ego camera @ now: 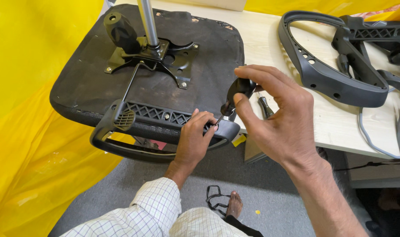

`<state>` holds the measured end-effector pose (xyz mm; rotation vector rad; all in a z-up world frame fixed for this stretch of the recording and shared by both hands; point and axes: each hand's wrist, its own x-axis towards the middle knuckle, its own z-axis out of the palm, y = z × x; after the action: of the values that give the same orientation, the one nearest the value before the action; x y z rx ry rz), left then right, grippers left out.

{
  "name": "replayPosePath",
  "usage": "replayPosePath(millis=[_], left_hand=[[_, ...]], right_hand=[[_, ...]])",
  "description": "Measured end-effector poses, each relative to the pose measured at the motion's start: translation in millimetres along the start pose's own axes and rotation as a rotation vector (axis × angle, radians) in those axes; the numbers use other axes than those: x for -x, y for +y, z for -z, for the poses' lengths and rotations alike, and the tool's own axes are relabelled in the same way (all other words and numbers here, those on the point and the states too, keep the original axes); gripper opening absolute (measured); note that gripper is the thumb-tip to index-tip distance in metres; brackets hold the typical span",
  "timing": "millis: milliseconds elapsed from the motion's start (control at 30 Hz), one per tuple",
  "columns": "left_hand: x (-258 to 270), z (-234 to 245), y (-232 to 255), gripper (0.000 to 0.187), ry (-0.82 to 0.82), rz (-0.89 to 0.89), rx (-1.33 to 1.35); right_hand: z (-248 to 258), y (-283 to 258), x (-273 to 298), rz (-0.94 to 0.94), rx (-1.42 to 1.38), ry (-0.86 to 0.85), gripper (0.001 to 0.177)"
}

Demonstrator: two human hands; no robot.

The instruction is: The person assembles an office chair at a workbench, attaching an armrest to the underside of the seat. They pick screws from a yellow container, position the armrest against the seat base, and drive the screws in with a screwdriver, working on successive screw positions.

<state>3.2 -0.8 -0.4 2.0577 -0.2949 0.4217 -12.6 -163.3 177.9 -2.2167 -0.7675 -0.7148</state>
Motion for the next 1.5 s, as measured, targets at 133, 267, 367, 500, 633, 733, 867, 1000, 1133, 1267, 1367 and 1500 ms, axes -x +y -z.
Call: replayPosePath(millis=[133,267,367,500,633,733,867,1000,1133,1267,1367,1500], left_hand=[[0.1,1.4,-0.8,0.008,-0.008,-0.031,-0.011],[0.0,3.6,0.0,0.014,-0.005,-0.034,-0.017],[0.0,5.5,1.3,0.016,0.009,-0.076,-0.003],[0.9,5.8,3.9,0.015,0.023,-0.084,0.025],[0.4,7.2,4.6,0.015,0.017,-0.075,0.026],[-1.0,6.5,4.8,0.015,-0.005,-0.048,0.000],[-2.3,7.7,7.1,0.014,-0.020,-0.029,-0.017],[-1.0,8.8,9.2,0.014,-0.053,0.037,0.007],[-2.8,7.0,9.7,0.012,-0.071,0.035,-0.039],[-2.4,5.8,9.1,0.012,-0.039,0.000,-0.037],[-2.3,5.2,8.9,0.013,-0.039,0.024,-0.014],[-0.3,6.5,8.7,0.013,-0.038,0.013,0.011]], right_hand=[[-7.1,-3.9,-0.8,-0.147,0.054,-0.007,0.035],[-6.9,-9.7,-1.6,-0.177,-0.026,0.010,0.040],[-10.8,-15.6,-1.6,-0.142,-0.048,0.018,0.035],[-19.1,-18.1,-4.7,-0.136,-0.036,0.026,0.033],[-18.2,-15.5,-10.4,-0.213,-0.005,-0.017,0.038],[-13.2,-12.6,-13.0,-0.188,-0.058,-0.035,0.042],[-11.3,-6.7,-14.5,-0.164,-0.097,-0.047,0.037],[-15.9,-0.1,-14.1,-0.094,-0.082,-0.050,0.038],[-18.4,1.2,-15.5,-0.163,-0.088,-0.085,0.040],[-10.3,-2.4,-18.8,-0.206,-0.197,-0.162,0.046],[-10.1,-6.7,-20.0,-0.225,-0.135,-0.180,0.037],[-14.1,-5.3,-19.9,-0.157,-0.031,-0.110,0.036]])
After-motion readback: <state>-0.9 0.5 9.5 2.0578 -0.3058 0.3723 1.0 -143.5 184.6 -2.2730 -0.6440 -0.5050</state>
